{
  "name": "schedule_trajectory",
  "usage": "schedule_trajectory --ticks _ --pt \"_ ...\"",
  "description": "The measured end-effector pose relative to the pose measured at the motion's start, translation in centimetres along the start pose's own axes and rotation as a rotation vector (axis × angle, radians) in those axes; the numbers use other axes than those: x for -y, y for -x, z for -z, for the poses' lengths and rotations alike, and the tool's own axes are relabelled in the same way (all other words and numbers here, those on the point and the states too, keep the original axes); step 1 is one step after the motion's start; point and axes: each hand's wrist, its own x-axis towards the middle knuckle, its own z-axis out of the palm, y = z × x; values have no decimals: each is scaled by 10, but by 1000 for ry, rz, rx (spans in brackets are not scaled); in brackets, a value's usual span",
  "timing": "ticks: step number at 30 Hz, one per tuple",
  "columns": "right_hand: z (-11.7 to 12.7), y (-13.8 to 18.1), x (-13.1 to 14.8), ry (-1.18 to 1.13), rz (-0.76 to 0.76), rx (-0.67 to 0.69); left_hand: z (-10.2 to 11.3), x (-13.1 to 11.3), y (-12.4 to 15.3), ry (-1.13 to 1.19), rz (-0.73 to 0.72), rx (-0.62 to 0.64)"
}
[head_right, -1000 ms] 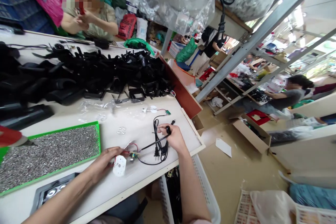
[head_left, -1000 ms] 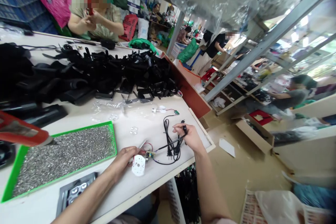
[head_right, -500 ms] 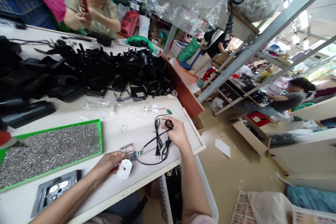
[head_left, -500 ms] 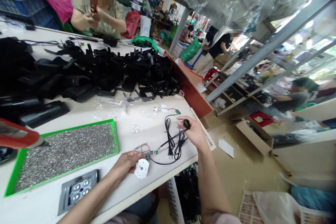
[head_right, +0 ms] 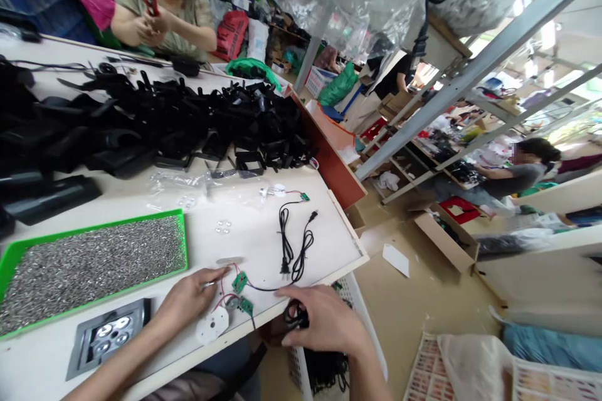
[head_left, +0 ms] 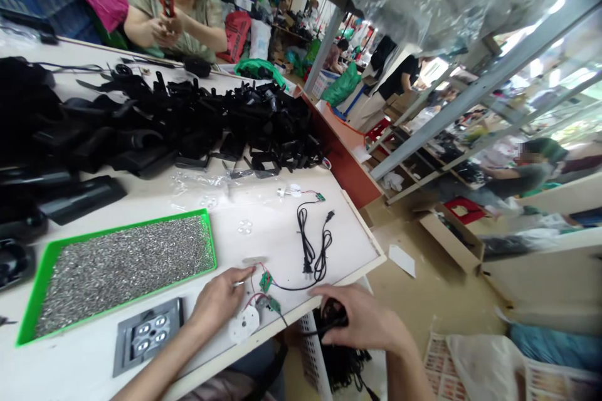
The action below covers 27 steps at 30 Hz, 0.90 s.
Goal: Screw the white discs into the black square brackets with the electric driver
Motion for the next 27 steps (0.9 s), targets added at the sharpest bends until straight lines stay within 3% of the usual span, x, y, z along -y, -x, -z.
schedule_trajectory --ticks 2,5,8,13,21,27 --pt "-18 -2 -6 -44 -25 47 7 -6 5 -224 -39 -8" --pt "-43 -6 -16 -17 -140 -4 11 -14 10 -422 -53 -23" --pt "-63 -9 -22 96 -230 -73 8 -15 10 -508 -98 -106" --pt "-75 -11 -18 64 -206 -76 0 -7 13 -596 -264 -173" --pt "-86 -13 -8 -29 -189 -120 -9 -22 25 -489 -345 -233" --pt "-92 -13 -6 -103 -180 -123 -18 -22 20 -317 -359 -190"
